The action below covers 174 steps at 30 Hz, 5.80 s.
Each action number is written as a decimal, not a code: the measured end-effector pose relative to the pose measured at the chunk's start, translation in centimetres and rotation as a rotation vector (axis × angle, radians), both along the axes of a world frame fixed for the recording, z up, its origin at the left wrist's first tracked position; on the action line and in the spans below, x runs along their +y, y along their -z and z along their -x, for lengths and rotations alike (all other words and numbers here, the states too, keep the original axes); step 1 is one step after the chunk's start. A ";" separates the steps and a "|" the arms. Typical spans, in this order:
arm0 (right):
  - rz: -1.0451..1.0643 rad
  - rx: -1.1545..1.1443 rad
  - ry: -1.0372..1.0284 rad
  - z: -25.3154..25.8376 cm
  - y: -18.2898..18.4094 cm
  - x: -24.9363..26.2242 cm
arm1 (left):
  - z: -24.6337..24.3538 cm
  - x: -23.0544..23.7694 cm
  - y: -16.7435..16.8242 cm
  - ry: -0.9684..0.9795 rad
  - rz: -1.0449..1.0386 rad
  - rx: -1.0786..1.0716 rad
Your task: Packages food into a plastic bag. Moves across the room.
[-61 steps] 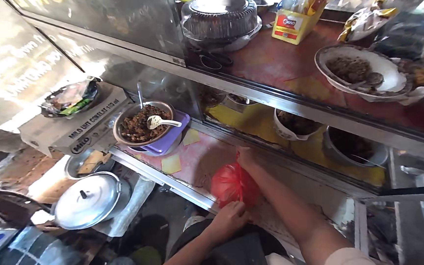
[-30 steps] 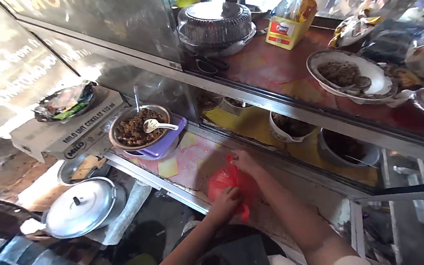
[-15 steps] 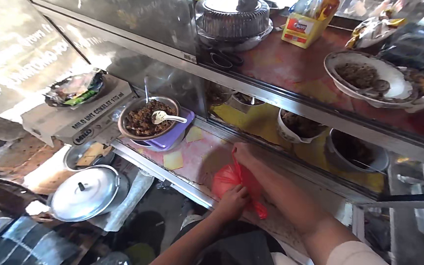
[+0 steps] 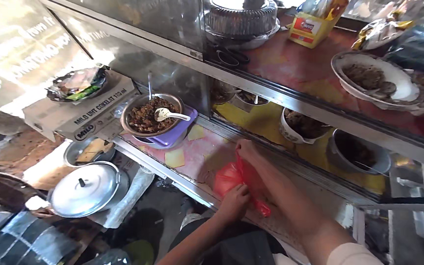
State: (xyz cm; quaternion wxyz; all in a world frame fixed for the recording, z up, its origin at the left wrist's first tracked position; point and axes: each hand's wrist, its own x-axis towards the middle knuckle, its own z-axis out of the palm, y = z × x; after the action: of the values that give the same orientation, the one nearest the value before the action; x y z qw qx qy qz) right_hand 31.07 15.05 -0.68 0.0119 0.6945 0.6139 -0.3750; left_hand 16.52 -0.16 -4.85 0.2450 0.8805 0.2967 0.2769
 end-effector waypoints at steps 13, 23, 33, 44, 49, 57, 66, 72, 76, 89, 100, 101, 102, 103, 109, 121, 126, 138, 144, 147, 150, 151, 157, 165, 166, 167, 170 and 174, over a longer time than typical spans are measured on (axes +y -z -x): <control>-0.333 0.658 0.030 -4.7 -5.9 -9.5 | 0.4 3.7 -4.0 -0.411 0.355 -0.352; -0.260 1.049 0.199 -3.7 -5.1 -11.5 | 0.3 5.1 -7.3 -0.560 0.681 -0.405; -0.826 0.496 0.106 0.3 -2.9 -12.6 | -0.2 5.8 -7.6 -0.285 1.044 -0.632; -0.416 0.621 0.030 -3.6 -4.6 -11.0 | 1.6 7.2 -5.0 -0.215 0.835 -0.319; -0.300 0.660 -0.046 -4.5 -5.1 -10.9 | 1.3 6.9 -4.9 -0.181 0.926 -0.470; -0.328 0.727 0.117 -5.6 -1.7 -11.7 | 1.2 7.9 -4.4 -0.008 1.098 -0.615; -0.636 0.471 0.257 -3.3 3.7 -17.3 | -0.3 8.5 -9.0 0.121 1.110 -0.476; -0.758 0.263 0.145 -2.2 5.3 -17.8 | -1.3 7.9 -10.1 0.148 1.099 -0.496; -0.709 0.244 0.118 -2.9 5.5 -17.5 | -1.0 8.0 -10.7 0.141 1.079 -0.532; -0.778 0.636 0.049 -0.4 3.7 -11.8 | 0.5 8.7 -10.3 -0.015 1.055 -0.615; -0.525 0.703 -0.271 -0.1 2.0 -8.7 | 2.1 8.7 -11.7 -0.106 1.012 -0.650; -0.530 0.686 -0.276 0.2 2.0 -8.6 | 2.2 8.7 -11.8 -0.118 1.007 -0.661; -0.533 0.669 -0.279 0.5 2.0 -8.5 | 2.4 8.7 -11.9 -0.128 1.005 -0.671; -0.538 0.653 -0.279 0.7 2.0 -8.5 | 2.5 8.6 -11.9 -0.141 1.005 -0.678; -0.467 0.538 -0.250 1.6 1.8 -7.6 | 2.7 8.3 -12.5 -0.221 0.989 -0.665; -0.706 0.553 0.163 -4.7 2.2 -11.2 | 6.3 13.6 -16.6 -0.359 0.668 -0.240; -0.558 0.523 0.348 -9.1 2.4 -15.4 | 7.2 16.3 -16.1 -0.441 0.701 -0.202; -0.453 0.463 0.586 -12.9 4.3 -19.3 | 8.5 20.4 -14.7 -0.592 0.762 -0.240; -0.371 0.456 0.497 -11.0 4.6 -17.1 | 8.9 20.7 -14.3 -0.585 0.806 -0.274; -0.260 0.468 0.356 -8.0 4.0 -14.7 | 9.0 20.3 -14.5 -0.609 0.821 -0.284; -0.143 0.449 0.168 -4.1 3.0 -12.0 | 9.2 20.2 -14.1 -0.602 0.782 -0.256; -0.128 0.452 0.105 -2.9 2.7 -11.4 | 9.4 20.2 -14.0 -0.591 0.759 -0.234; -0.144 0.565 -0.020 0.5 4.3 -11.3 | 10.7 19.8 -14.3 -0.569 0.440 0.206; -0.173 0.580 0.131 -1.5 6.4 -15.1 | 19.8 12.0 -8.0 -0.872 -0.214 -0.194; -0.163 0.578 0.120 -1.2 5.9 -15.1 | 21.9 9.5 -6.0 -0.911 -0.170 -0.200; -0.136 0.576 0.109 -0.7 5.2 -14.9 | 23.7 6.4 -4.2 -0.965 -0.046 -0.184; -0.043 0.604 0.007 2.3 3.8 -13.5 | 27.2 -3.9 -0.6 -1.122 0.542 -0.116; 0.054 0.617 -0.291 8.3 6.2 -11.5 | 27.8 -16.6 2.6 -1.198 1.211 -0.252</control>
State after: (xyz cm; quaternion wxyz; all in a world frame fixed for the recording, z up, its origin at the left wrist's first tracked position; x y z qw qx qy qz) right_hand 22.73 3.56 -6.84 -0.1028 0.4529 0.6712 -0.5778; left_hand -11.26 -16.73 -7.47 0.5162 0.2557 0.7785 0.2490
